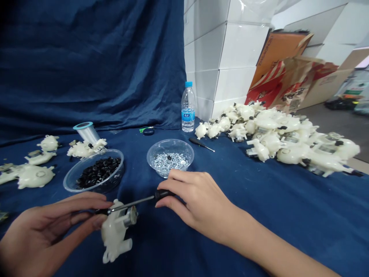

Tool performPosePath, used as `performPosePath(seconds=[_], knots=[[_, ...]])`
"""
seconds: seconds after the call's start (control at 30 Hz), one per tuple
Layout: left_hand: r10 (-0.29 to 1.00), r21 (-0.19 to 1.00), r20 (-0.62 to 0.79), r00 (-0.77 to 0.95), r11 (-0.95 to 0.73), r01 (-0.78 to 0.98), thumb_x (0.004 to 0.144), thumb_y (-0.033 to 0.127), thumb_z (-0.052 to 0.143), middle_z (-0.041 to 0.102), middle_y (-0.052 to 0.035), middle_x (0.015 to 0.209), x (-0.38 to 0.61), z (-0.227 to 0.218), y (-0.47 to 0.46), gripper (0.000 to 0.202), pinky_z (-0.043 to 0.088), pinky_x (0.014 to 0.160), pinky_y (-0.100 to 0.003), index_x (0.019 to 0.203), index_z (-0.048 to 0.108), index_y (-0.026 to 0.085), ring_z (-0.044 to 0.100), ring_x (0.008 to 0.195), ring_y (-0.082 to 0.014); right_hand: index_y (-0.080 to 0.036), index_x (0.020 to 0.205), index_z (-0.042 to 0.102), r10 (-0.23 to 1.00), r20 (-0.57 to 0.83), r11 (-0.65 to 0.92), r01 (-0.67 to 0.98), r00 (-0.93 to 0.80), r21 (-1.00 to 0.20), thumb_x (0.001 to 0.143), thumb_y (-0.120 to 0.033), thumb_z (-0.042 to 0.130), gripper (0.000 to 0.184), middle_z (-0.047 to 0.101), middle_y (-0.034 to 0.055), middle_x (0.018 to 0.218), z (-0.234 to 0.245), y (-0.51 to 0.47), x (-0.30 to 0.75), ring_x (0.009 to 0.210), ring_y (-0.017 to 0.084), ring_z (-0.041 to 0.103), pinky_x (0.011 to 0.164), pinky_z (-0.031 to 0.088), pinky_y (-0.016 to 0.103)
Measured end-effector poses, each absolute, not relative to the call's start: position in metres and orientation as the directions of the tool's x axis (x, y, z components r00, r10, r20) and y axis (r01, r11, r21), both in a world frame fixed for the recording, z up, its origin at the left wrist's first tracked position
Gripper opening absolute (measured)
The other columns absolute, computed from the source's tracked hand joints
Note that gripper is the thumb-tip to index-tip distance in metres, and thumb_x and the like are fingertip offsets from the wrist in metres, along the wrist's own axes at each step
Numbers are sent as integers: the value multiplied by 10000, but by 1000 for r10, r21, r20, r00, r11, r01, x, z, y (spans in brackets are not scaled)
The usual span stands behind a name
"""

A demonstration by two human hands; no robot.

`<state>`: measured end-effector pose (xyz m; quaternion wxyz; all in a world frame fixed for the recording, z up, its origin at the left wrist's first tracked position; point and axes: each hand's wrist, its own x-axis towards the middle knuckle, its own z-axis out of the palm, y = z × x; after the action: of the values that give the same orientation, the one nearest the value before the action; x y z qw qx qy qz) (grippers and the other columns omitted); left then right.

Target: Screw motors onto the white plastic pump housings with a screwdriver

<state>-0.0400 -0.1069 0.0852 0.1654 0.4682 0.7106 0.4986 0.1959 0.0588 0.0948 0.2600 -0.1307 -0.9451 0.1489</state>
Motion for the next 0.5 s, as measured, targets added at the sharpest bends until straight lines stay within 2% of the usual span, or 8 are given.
performPosePath(seconds=[0.1, 0.17, 0.23, 0.37, 0.5], knots=[[828, 876, 211, -519, 75, 476, 727, 378, 803, 801, 60, 993, -36, 89, -106, 82, 615, 723, -103, 801, 831, 360, 772, 875, -145, -167, 1122, 646, 281, 527, 915, 59, -802, -399, 991, -215, 672, 141, 675, 41, 987, 95, 60, 197, 815, 134, 652, 701, 500, 254], [838, 874, 220, -499, 58, 482, 733, 362, 791, 799, 64, 966, -35, 90, -105, 73, 610, 699, -98, 794, 830, 367, 767, 856, -138, -156, 1094, 655, 229, 599, 928, -13, -768, -372, 989, -166, 667, 106, 683, 42, 975, 96, 60, 196, 832, 125, 660, 714, 503, 242], [846, 869, 244, -475, 27, 494, 739, 348, 780, 796, 64, 942, -35, 91, -105, 75, 608, 680, -99, 788, 832, 371, 764, 837, -136, -148, 1069, 678, 217, 627, 941, -10, -748, -337, 991, -178, 670, 84, 696, 43, 933, 96, 59, 194, 812, 131, 665, 707, 499, 254], [848, 860, 273, -454, -4, 509, 747, 322, 763, 800, 70, 938, -37, 89, -105, 105, 603, 694, -89, 795, 833, 383, 767, 856, -133, -158, 993, 701, 256, 584, 950, 89, -770, -299, 1007, -229, 652, 88, 699, 35, 850, 95, 55, 192, 713, 141, 652, 646, 472, 286], [832, 867, 255, -493, 28, 497, 737, 358, 778, 806, 46, 941, -41, 87, -107, 78, 634, 720, -128, 791, 834, 353, 777, 876, -164, -181, 1117, 662, 282, 533, 929, 90, -797, -358, 991, -248, 682, 144, 707, 24, 929, 94, 53, 195, 767, 136, 669, 674, 497, 270]])
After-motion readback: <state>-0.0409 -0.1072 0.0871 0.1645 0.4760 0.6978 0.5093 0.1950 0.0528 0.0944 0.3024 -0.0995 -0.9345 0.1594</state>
